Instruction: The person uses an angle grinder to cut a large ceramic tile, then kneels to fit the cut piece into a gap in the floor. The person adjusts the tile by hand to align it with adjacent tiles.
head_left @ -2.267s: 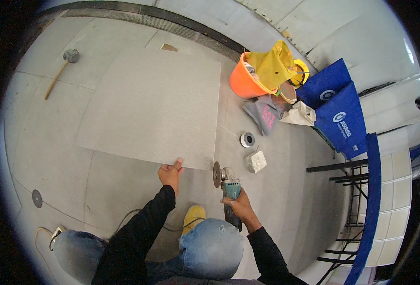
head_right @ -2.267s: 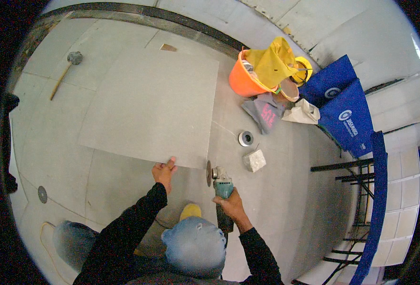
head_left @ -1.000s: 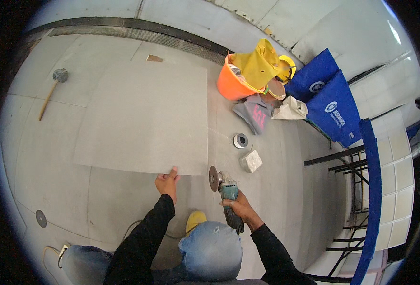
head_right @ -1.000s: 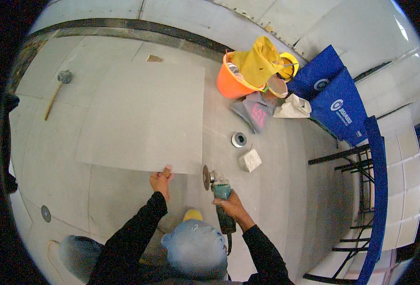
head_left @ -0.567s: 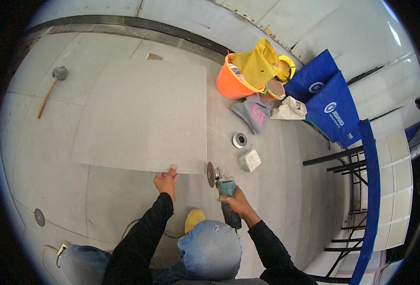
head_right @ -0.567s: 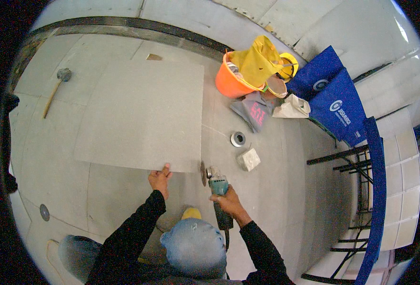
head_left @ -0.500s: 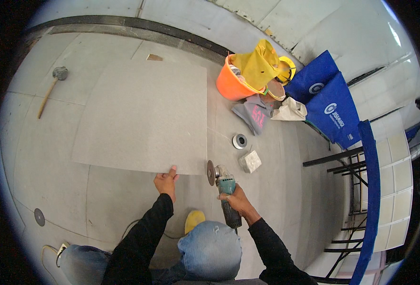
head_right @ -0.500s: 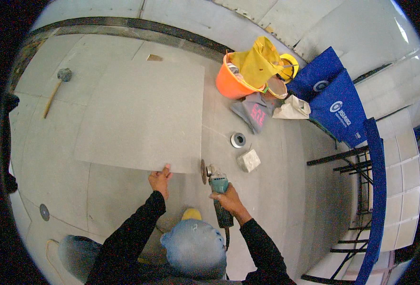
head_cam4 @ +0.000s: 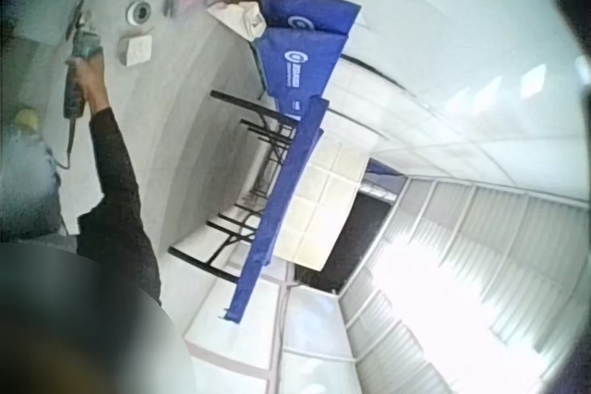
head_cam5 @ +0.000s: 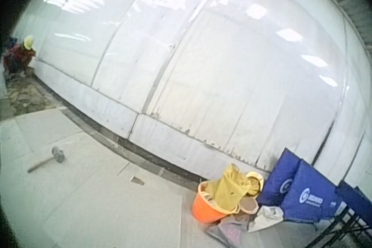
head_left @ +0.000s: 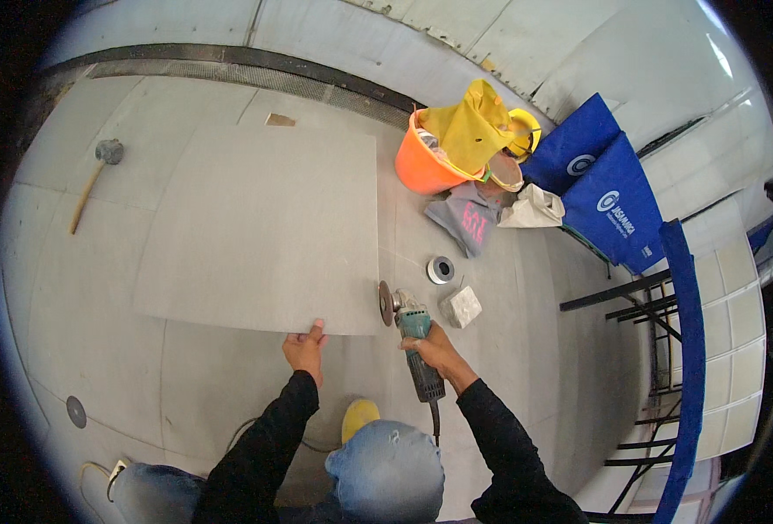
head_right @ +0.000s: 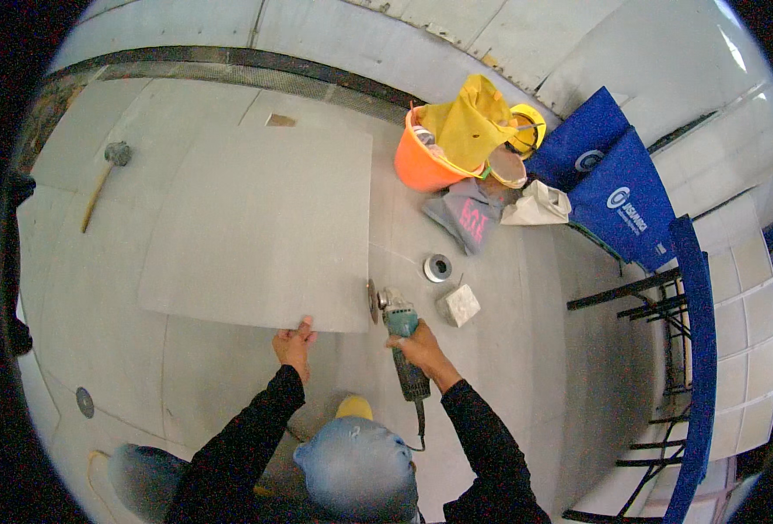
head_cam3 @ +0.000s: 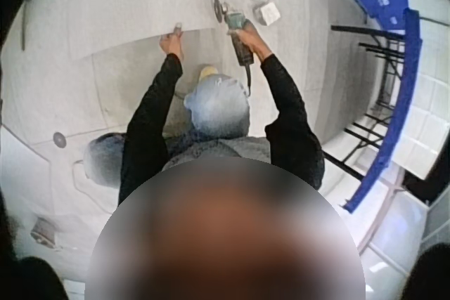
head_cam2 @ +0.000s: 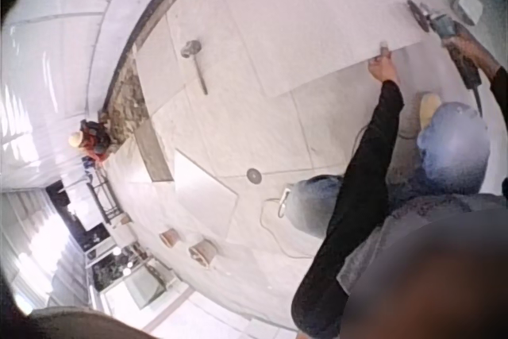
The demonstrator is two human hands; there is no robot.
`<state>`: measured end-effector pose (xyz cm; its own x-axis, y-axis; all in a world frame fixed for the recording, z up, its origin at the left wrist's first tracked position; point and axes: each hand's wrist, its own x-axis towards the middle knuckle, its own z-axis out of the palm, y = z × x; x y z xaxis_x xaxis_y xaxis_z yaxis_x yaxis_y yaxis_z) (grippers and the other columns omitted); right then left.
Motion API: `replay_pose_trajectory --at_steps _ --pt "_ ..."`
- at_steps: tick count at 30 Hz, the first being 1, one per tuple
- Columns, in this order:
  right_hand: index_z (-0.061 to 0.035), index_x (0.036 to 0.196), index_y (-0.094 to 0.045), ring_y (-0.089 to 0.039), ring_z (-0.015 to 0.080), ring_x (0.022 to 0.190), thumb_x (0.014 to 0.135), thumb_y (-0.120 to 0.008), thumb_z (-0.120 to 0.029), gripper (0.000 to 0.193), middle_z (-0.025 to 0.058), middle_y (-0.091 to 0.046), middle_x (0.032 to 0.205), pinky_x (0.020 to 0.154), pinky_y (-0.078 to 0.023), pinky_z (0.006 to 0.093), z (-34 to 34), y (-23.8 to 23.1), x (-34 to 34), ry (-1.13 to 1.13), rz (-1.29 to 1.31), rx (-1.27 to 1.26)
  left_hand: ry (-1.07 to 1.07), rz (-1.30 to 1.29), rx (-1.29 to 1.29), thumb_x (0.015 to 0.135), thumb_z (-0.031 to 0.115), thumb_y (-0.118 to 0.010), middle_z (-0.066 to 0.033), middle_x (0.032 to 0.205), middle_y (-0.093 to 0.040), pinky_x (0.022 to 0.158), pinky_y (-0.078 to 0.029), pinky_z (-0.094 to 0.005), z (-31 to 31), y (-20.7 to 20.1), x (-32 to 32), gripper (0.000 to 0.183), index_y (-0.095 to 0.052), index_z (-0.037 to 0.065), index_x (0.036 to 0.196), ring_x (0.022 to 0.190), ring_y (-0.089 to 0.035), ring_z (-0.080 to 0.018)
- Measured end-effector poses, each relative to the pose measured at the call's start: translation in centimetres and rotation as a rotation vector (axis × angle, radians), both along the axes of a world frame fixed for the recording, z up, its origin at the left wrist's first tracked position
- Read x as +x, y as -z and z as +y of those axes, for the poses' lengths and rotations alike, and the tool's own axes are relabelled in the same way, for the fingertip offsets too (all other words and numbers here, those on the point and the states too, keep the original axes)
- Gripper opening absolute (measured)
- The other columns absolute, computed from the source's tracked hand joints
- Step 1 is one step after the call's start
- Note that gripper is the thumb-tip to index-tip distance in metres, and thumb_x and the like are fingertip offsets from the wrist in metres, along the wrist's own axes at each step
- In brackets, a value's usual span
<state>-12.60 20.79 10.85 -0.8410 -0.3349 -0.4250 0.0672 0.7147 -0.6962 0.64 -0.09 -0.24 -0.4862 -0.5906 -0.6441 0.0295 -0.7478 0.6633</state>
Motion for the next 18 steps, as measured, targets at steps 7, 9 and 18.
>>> replay_pose_trajectory --at_steps 7,9,18 --pt "0.0028 0.104 -0.062 -0.064 0.0216 0.075 0.071 -0.080 -0.020 0.044 0.0110 -0.066 0.088 0.064 -0.052 0.0359 -1.4 -0.6 -1.9 -0.023 -0.031 -0.026 0.022 -0.040 0.037 0.089 0.011 -0.078 -0.0069 0.103 -0.065 0.088 -0.058 -0.0390 0.0 -0.2 0.1 0.035 -0.060 0.003 0.118 0.095 -0.064 -0.0186" --pt "0.0027 0.106 -0.062 -0.063 0.0215 0.079 0.071 -0.079 -0.020 0.046 0.0106 -0.066 0.092 0.069 -0.051 0.0358 -2.0 -1.1 -2.3 -0.012 -0.060 0.005 0.015 0.004 0.025 0.088 0.011 -0.078 -0.0070 0.102 -0.065 0.086 -0.058 -0.0382 0.0 -0.2 0.2 0.033 -0.060 0.003 0.115 0.093 -0.065 -0.0186" --pt "0.0034 0.111 -0.063 -0.063 0.0244 0.085 0.069 -0.080 -0.023 0.052 0.0125 -0.066 0.095 0.077 -0.052 0.0387 -2.7 0.5 -5.9 -0.025 -0.027 0.070 -0.013 -0.021 -0.006 0.086 0.010 -0.080 -0.0077 0.095 -0.063 0.082 -0.060 -0.0368 0.0 0.0 0.1 0.029 -0.058 0.000 0.102 0.086 -0.064 -0.0192"
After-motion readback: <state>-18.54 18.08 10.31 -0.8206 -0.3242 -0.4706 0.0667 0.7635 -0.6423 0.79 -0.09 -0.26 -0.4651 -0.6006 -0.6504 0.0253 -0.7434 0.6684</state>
